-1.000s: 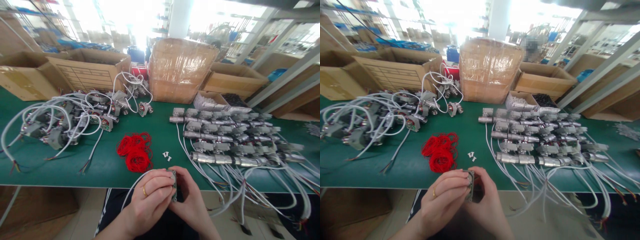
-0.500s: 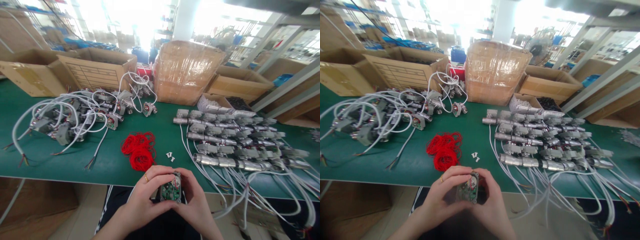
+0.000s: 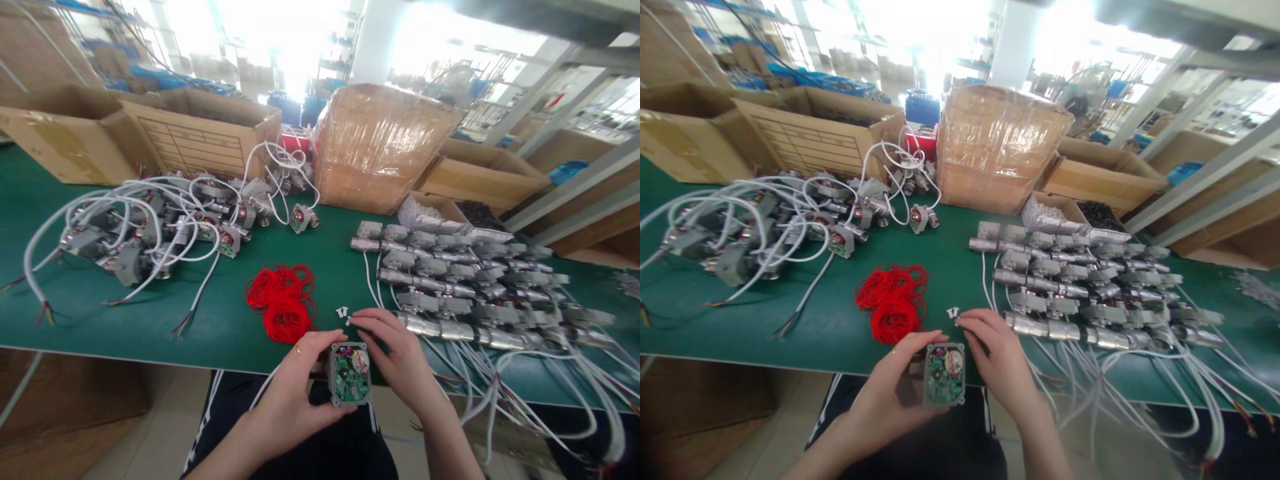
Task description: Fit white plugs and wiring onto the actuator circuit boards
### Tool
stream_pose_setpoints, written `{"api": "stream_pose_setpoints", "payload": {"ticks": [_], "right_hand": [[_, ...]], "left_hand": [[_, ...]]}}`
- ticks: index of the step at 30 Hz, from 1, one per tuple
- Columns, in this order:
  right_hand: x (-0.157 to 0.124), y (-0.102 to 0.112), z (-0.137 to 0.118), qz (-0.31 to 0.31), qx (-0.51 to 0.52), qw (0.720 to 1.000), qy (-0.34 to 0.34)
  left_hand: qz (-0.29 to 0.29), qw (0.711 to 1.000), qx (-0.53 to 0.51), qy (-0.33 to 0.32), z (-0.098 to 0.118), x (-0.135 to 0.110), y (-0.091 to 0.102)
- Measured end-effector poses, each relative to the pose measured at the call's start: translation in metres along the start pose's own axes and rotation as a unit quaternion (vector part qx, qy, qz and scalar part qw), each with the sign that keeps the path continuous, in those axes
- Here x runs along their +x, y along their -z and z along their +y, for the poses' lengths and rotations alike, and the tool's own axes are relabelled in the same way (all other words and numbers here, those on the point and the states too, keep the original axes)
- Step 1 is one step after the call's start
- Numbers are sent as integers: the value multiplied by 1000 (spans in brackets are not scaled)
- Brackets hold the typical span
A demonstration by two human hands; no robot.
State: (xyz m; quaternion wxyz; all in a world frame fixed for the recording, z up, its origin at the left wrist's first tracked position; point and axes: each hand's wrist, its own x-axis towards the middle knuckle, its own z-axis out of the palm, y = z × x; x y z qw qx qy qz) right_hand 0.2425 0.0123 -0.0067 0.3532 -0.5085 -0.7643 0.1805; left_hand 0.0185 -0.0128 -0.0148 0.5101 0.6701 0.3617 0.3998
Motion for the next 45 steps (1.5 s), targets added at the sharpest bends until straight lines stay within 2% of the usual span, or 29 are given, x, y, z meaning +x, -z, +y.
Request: {"api": "stream_pose_setpoints", "payload": {"ticks": [5, 10, 12, 15, 19, 23, 26, 28, 30, 32, 34, 39, 45], "right_hand": [[13, -12, 9, -30, -7, 999, 27], [9, -5, 3, -6, -26, 1000, -6], [3, 2, -5, 22, -14, 999, -37], [-10, 12, -17, 101, 102, 983, -117], [-29, 13, -32, 200, 291, 911, -211], [-41, 3, -42, 274, 422, 804, -316], [-43, -5, -49, 278, 489, 738, -373], [-44, -8, -52, 273, 521, 709, -390], [-43, -11, -54, 269, 543, 691, -393], [-43, -13, -56, 266, 550, 690, -389], [-43, -15, -58, 270, 538, 706, -374], [-44, -21, -61, 319, 435, 783, -310], [-51, -26, -62, 289, 315, 865, -263]], "left_hand": [[14, 999, 39, 2, 3, 6, -1], [33, 998, 54, -20, 6, 9, -3], [52, 995, 69, -40, 7, 8, -5], [86, 989, 105, -65, 7, 7, -9], [133, 971, 180, -85, 7, 9, -16], [145, 953, 240, -118, 6, 13, -26], [145, 942, 272, -137, 4, 15, -31], [149, 938, 280, -137, 4, 16, -34], [152, 938, 281, -133, 4, 16, -35], [154, 939, 279, -130, 4, 16, -36], [154, 941, 273, -129, 3, 16, -36], [136, 944, 263, -146, 1, 16, -35], [129, 934, 297, -149, 6, 18, -38]]}}
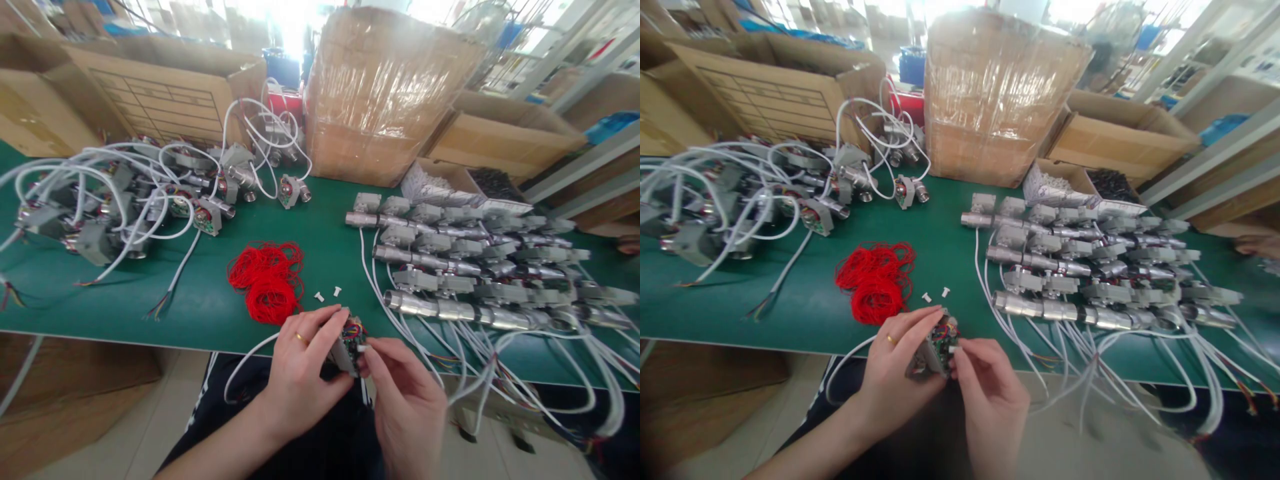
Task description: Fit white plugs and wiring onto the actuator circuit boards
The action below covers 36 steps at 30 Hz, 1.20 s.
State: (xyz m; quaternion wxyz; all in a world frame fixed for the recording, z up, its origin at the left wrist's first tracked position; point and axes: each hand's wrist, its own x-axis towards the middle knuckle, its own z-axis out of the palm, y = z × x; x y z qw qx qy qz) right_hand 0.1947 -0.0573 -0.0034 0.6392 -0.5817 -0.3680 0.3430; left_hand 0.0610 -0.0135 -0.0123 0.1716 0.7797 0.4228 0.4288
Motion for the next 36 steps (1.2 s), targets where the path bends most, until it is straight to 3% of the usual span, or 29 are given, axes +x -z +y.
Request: {"api": "stream_pose_setpoints", "payload": {"ticks": [3, 8, 14, 19, 25, 32, 36], "right_hand": [[-1, 2, -2, -2, -57, 998, 32], [1, 6, -3, -44, -61, 997, 30], [4, 6, 6, 17, 40, 998, -51], [12, 7, -1, -12, 128, 982, -136], [14, 8, -1, -7, 189, 967, -172], [14, 7, -4, -28, 188, 967, -171], [11, 3, -1, -2, 164, 980, -116]], "left_hand": [[-6, 1000, 21, 4, 4, 1, -1], [-16, 999, 29, 18, 6, 4, -1], [-23, 999, 37, -1, 7, 6, -1], [-28, 999, 40, 10, 8, 6, -1], [-24, 999, 40, 9, 8, 5, -2], [-17, 999, 32, 11, 7, 5, -2], [-11, 999, 31, 10, 6, 4, -3]]}}
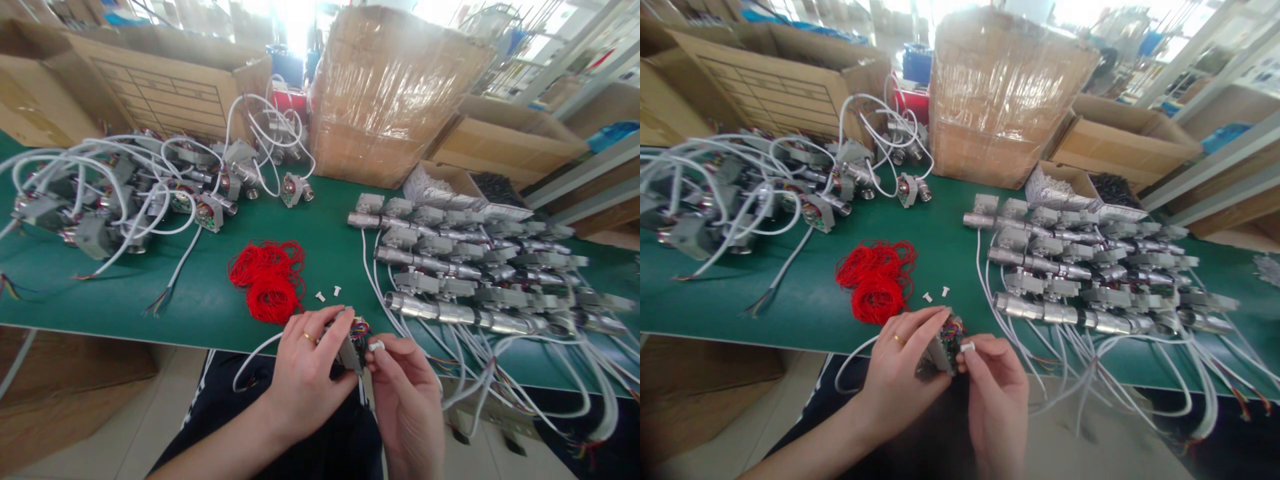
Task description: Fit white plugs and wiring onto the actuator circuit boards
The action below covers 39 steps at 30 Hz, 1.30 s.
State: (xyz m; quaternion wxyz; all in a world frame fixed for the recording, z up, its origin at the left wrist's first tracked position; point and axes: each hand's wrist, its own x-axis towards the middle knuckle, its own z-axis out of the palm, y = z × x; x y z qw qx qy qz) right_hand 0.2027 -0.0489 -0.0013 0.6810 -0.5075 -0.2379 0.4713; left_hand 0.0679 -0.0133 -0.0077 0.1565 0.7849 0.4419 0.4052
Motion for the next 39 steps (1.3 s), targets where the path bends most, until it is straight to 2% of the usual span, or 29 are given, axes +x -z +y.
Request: {"api": "stream_pose_setpoints", "payload": {"ticks": [5, 11, 18, 28, 34, 39], "right_hand": [[-5, -7, 11, 16, -58, 993, 102], [-6, -7, 16, 38, -65, 991, 112], [-3, -2, 16, 25, -56, 992, 107], [-3, -2, 21, 14, -158, 959, 234], [-1, -1, 16, -20, -204, 944, 258], [1, -4, 12, -19, -224, 931, 289]], "left_hand": [[2, 1000, 0, 6, 0, 0, 1], [-5, 1000, -5, 14, 2, 1, 1], [-10, 1000, -1, 14, 3, 3, 0], [-3, 999, -39, 25, 0, 8, 0], [-5, 998, -56, 22, 1, 12, 0], [-6, 998, -50, 29, 2, 13, 0]]}}
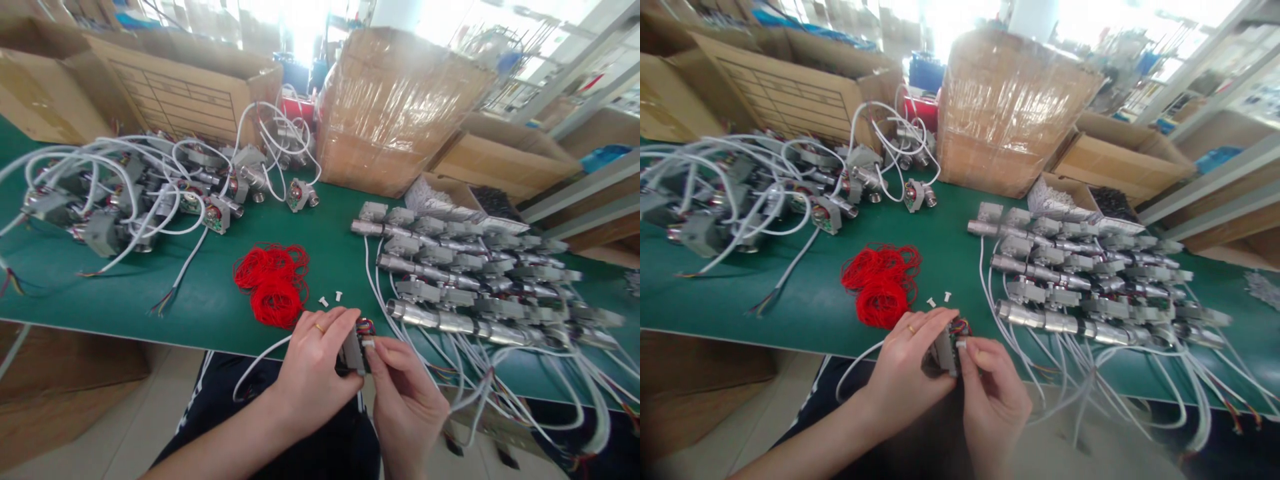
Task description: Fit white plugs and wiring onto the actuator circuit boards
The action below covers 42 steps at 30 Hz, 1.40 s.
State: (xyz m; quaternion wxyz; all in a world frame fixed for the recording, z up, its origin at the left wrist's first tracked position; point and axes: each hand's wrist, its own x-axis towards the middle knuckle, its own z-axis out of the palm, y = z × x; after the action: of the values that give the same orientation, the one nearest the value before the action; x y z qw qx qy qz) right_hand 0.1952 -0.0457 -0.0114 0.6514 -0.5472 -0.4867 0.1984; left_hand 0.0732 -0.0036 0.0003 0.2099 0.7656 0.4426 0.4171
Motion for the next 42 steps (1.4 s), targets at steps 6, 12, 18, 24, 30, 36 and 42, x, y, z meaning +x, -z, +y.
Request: {"api": "stream_pose_setpoints", "payload": {"ticks": [6, 12, 18, 24, 30, 36, 42], "right_hand": [[3, -5, -1, -2, 14, 1000, 9], [1, -7, -2, 0, -5, 999, 31], [4, 0, -6, -40, -4, 999, 9], [5, 0, -7, -59, 119, 979, -157], [14, -2, -16, -68, 170, 952, -246], [28, 5, -21, -120, 181, 925, -312], [37, 7, -23, -148, 179, 917, -324]], "left_hand": [[6, 1000, -8, 11, -1, 1, 0], [-4, 999, -36, 24, -2, 1, 2], [-46, 996, -69, 28, -9, 1, 12], [-55, 998, 28, 19, -4, 4, 32], [-37, 996, 65, -39, -3, 2, 38], [-27, 996, 33, -73, -7, 3, 33], [-25, 996, 37, -75, -3, 6, 32]]}}
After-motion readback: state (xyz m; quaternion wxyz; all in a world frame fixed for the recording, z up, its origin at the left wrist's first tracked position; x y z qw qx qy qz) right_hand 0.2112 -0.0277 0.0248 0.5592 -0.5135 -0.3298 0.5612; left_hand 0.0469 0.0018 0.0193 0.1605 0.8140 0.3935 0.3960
